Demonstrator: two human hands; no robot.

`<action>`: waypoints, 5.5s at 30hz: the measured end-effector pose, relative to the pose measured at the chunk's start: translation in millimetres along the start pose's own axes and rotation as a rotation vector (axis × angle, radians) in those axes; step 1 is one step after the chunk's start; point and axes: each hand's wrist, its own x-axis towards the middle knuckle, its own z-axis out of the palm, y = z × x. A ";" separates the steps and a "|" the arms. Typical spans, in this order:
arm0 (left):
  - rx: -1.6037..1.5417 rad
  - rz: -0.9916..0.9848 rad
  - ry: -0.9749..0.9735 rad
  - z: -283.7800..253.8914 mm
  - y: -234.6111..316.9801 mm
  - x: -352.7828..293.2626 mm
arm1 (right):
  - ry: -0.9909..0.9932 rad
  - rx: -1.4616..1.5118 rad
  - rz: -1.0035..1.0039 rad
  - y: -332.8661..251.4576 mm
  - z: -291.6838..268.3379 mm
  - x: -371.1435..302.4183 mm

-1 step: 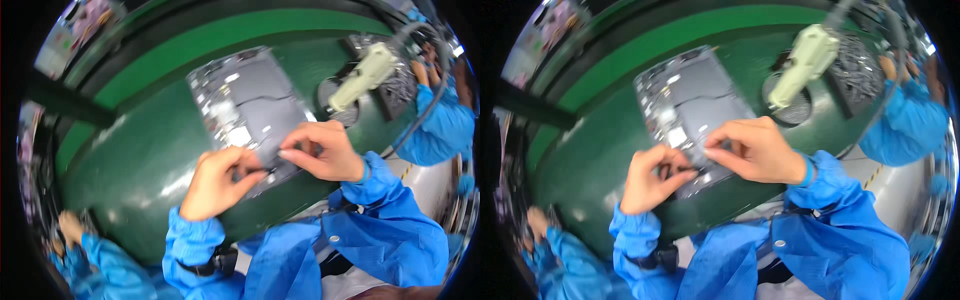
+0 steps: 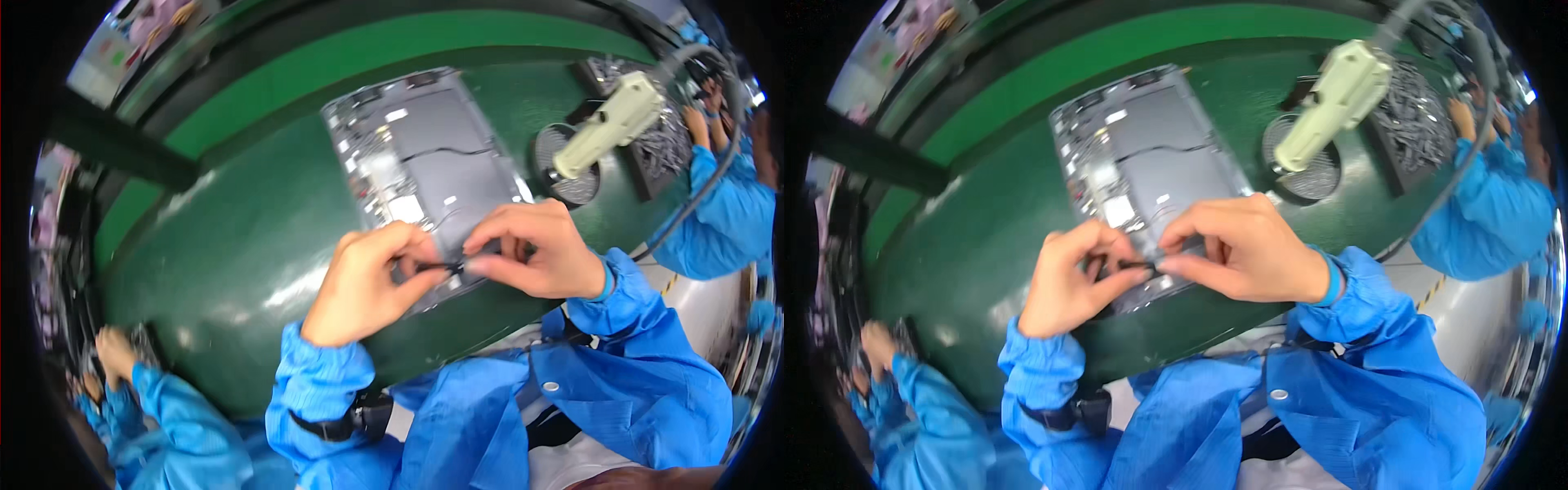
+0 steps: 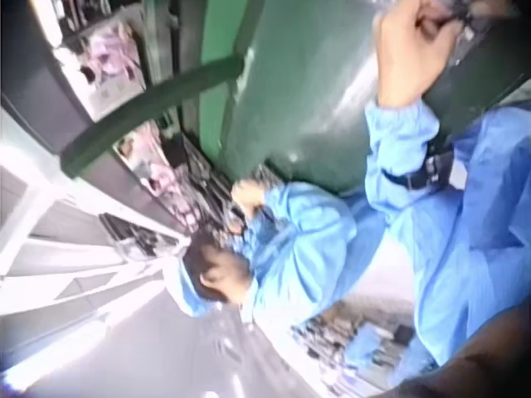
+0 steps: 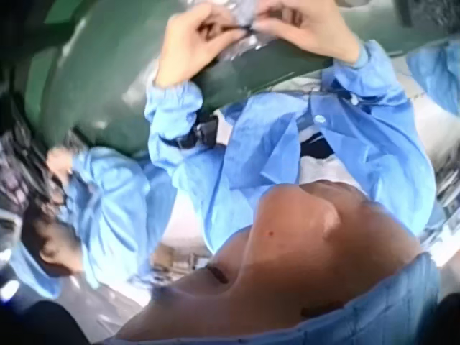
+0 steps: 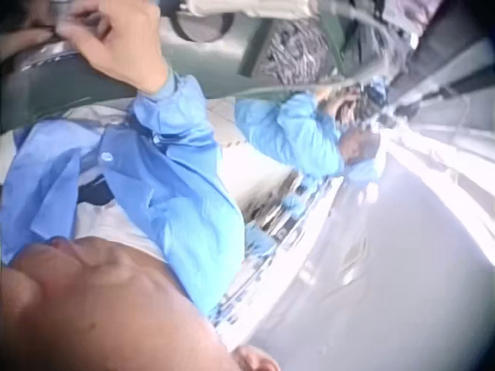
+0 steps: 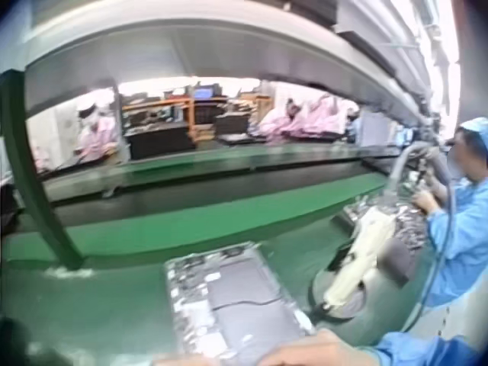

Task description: The person assembles internal electronic components and ribbon cables into a tablet, securing them with an electric screwdriver.

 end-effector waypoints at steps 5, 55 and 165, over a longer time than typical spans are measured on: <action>0.024 0.048 0.035 -4.7 0.2 -8.5 | -0.064 -0.022 -0.158 7.0 21.8 10.1; 0.931 0.487 0.066 63.4 -0.7 -2.1 | 0.886 0.872 -0.073 69.4 -63.3 5.2; 0.669 0.324 0.218 22.7 -6.8 -3.2 | 0.972 0.703 -0.152 81.0 -58.6 -2.6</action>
